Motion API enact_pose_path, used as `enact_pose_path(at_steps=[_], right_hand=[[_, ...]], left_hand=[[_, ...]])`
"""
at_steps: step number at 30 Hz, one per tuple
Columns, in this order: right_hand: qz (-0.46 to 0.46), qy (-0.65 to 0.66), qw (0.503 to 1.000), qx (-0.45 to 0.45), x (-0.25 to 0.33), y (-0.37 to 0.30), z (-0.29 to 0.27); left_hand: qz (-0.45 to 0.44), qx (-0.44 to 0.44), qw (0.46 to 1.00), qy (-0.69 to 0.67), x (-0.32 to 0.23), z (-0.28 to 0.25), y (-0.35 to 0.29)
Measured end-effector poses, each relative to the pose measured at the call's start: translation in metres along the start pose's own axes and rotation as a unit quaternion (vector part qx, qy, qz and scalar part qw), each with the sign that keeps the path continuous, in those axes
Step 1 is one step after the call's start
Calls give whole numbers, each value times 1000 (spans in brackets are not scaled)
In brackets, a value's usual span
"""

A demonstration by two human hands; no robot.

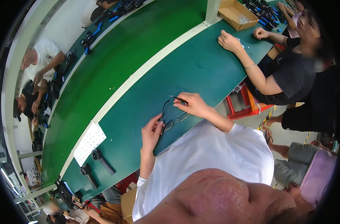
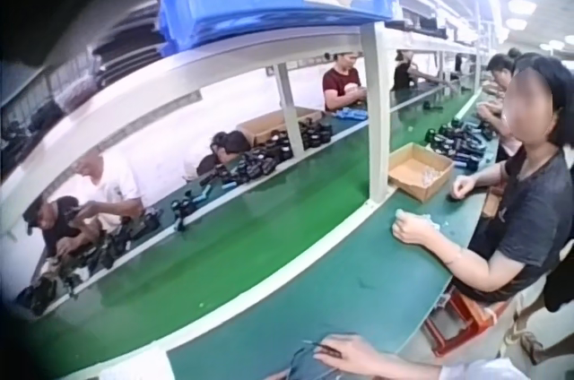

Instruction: Assembling or inspecting electronic components and frames on a factory production line.

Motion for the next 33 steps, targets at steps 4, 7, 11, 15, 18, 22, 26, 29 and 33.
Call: enact_pose_path(at_steps=[4,7,11,15,18,22,26,29,33], right_hand=[[-4,2,1000,5,-2,-1,0],[-3,2,1000,6,-2,0,-1],[-13,0,1000,15,2,1,-1],[-21,-3,1000,11,1,0,-1],[-17,11,1000,8,0,-3,-1],[-26,28,999,1,-1,-3,-2],[-26,24,999,6,-3,-3,0],[-31,25,999,1,-4,-2,0],[-25,18,1000,7,-3,-2,0]], left_hand=[[-6,-2,1000,1,2,0,1],[-6,-3,1000,-1,1,0,1],[2,-13,1000,-12,2,-2,-1],[1,-9,1000,-3,1,-1,0],[-4,-11,1000,2,2,-1,-2],[7,3,1000,6,4,-1,-3],[11,3,1000,10,3,-1,-3],[13,-14,1000,3,2,-2,-2],[12,6,1000,10,4,-2,-2]])
Point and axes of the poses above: each hand's wrist, its own y-axis towards the middle knuckle, its own z-axis out of the palm, x = y × z, the point moved 7 cm from there along y, towards the middle knuckle, and after that the axes turned 10 degrees about -x, right-handed, at the moved point
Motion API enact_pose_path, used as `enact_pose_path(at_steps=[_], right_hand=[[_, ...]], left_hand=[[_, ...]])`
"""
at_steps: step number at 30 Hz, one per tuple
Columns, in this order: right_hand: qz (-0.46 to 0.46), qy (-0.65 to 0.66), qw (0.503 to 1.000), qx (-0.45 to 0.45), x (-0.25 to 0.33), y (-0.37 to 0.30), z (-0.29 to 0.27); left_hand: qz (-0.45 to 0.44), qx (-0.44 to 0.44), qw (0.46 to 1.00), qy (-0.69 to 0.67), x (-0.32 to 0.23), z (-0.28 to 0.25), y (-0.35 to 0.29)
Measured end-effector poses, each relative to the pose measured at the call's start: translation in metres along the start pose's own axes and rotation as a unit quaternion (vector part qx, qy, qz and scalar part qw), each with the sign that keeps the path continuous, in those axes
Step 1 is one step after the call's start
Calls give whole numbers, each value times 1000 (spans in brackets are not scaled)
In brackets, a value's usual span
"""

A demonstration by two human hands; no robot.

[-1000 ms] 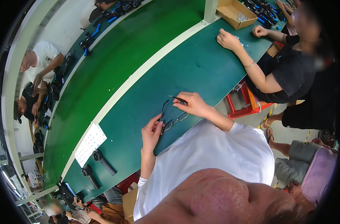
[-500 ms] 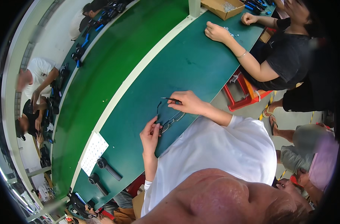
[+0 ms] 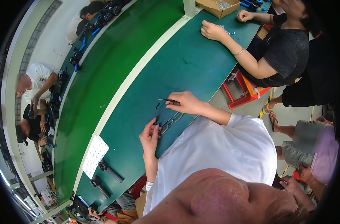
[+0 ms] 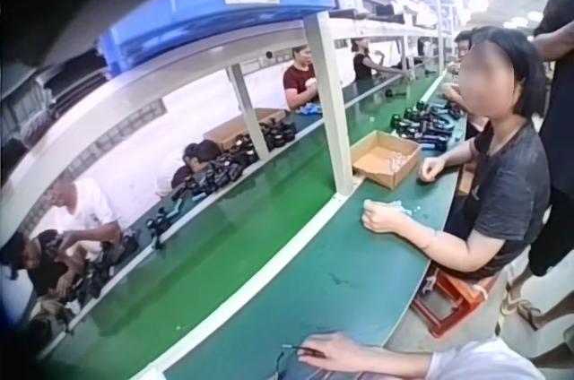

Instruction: Assembling or inspecting electronic components and frames on a factory production line.

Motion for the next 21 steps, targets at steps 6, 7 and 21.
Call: enact_pose_path(at_steps=[6,7,21], right_hand=[[-8,-1,1000,-6,1,0,0],[-9,-3,1000,-7,1,0,0],[10,-22,999,30,2,3,4]], left_hand=[[1,-3,1000,1,1,-1,-1],[4,-2,1000,2,0,-1,-1],[-8,-37,999,-3,-1,-1,-1]])
Point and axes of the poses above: each hand's wrist, its own y-axis towards the middle knuckle, its own z-axis out of the palm, x = y × z, the point moved 7 cm from there along y, towards the middle knuckle, and after that the axes turned 10 degrees about -x, right-handed, at the moved point
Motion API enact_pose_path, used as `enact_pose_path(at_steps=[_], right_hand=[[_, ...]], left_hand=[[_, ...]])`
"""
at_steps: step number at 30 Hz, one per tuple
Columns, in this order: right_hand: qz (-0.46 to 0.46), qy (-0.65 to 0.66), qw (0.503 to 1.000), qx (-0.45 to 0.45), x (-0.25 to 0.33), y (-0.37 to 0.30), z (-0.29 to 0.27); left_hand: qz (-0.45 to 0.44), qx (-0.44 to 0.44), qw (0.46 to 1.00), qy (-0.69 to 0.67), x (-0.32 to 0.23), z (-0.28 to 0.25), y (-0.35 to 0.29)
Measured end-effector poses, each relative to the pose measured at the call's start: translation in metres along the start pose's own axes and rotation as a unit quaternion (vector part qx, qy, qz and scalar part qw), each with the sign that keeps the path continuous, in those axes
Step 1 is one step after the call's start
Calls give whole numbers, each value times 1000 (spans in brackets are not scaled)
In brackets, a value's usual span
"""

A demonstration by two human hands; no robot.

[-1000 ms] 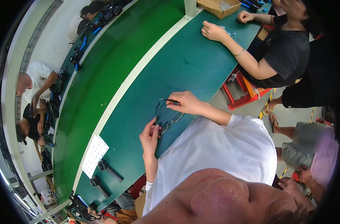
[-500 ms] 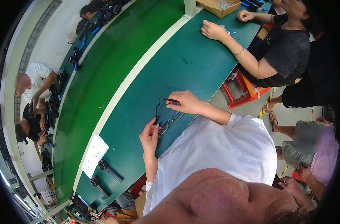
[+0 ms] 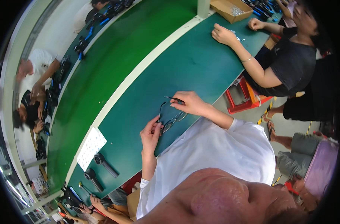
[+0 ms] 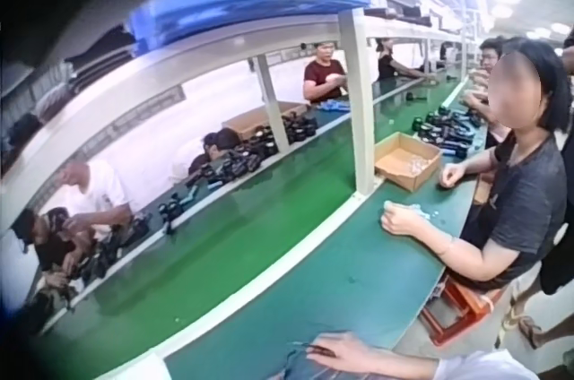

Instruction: Assembling or inspecting electronic components and frames on a factory production line.

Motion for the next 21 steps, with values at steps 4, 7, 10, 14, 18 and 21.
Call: enact_pose_path(at_steps=[4,7,10,14,18,21], right_hand=[[5,17,1000,-23,3,0,-2],[11,9,1000,-21,1,0,-1],[3,4,1000,-25,0,0,1],[2,1,1000,-28,0,0,0],[8,-7,1000,-17,-1,0,1],[4,10,1000,-25,1,1,1]], left_hand=[[4,6,1000,-8,3,1,1],[12,10,1000,-3,2,0,0],[21,19,1000,3,1,0,-1],[25,18,1000,5,-1,1,-1],[32,19,999,5,-4,2,0],[33,15,999,14,-3,0,0]])
Point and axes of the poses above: each hand's wrist, its own y-axis towards the middle knuckle, its own z-axis out of the palm, x = y × z, the point moved 7 cm from there along y, towards the middle knuckle, and after that the axes turned 10 degrees about -x, right-handed, at the moved point
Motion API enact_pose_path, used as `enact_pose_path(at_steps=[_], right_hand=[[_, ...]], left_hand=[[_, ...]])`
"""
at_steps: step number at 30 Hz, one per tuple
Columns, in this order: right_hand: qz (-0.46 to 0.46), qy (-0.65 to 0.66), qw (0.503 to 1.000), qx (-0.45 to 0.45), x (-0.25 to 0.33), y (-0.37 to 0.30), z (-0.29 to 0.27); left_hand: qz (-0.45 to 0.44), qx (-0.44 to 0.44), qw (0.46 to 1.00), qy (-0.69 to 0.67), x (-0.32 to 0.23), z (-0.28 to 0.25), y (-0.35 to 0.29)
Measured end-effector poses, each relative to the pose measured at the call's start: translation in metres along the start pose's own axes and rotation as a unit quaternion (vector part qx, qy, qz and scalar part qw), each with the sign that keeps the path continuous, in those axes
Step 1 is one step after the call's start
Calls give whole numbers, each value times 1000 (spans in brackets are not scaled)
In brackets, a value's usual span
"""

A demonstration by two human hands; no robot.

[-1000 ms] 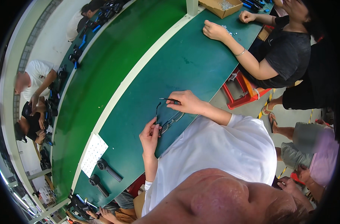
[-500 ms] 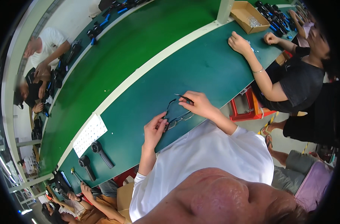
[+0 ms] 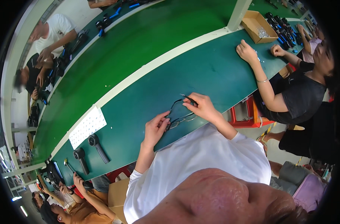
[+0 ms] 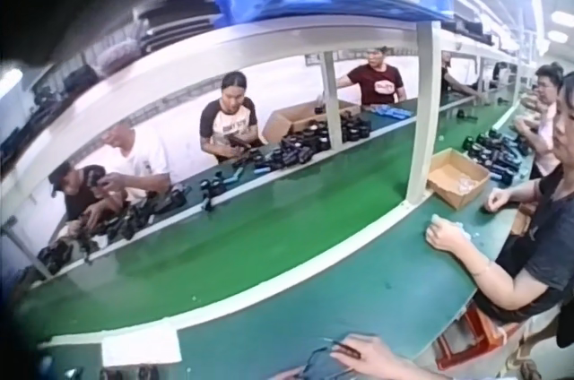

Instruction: Assembling or inspecting electronic components and frames on a factory production line.

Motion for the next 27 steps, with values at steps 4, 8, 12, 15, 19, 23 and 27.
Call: enact_pose_path(at_steps=[4,8,12,15,19,23,27], right_hand=[[4,-2,1000,-1,0,0,1],[14,-10,1000,-6,-2,0,1],[14,-10,1000,-12,-3,0,1],[7,-18,1000,-9,-2,-1,3],[35,-6,999,-29,0,-2,2],[-16,-26,998,-46,7,-3,2],[-90,-123,987,-59,20,-5,-7]], left_hand=[[2,2,1000,10,-2,-1,1],[6,12,1000,20,-3,0,2],[7,14,1000,25,-2,0,2],[6,14,1000,21,-2,0,0],[18,15,999,32,-2,-2,-1],[19,21,999,25,-2,-3,1],[26,37,998,31,0,-1,3]])
Point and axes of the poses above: each hand's wrist, its own y-axis towards the middle knuckle, its own z-axis out of the palm, x = y × z, the point moved 7 cm from there along y, towards the middle knuckle, and after that the axes turned 10 degrees about -x, right-handed, at the moved point
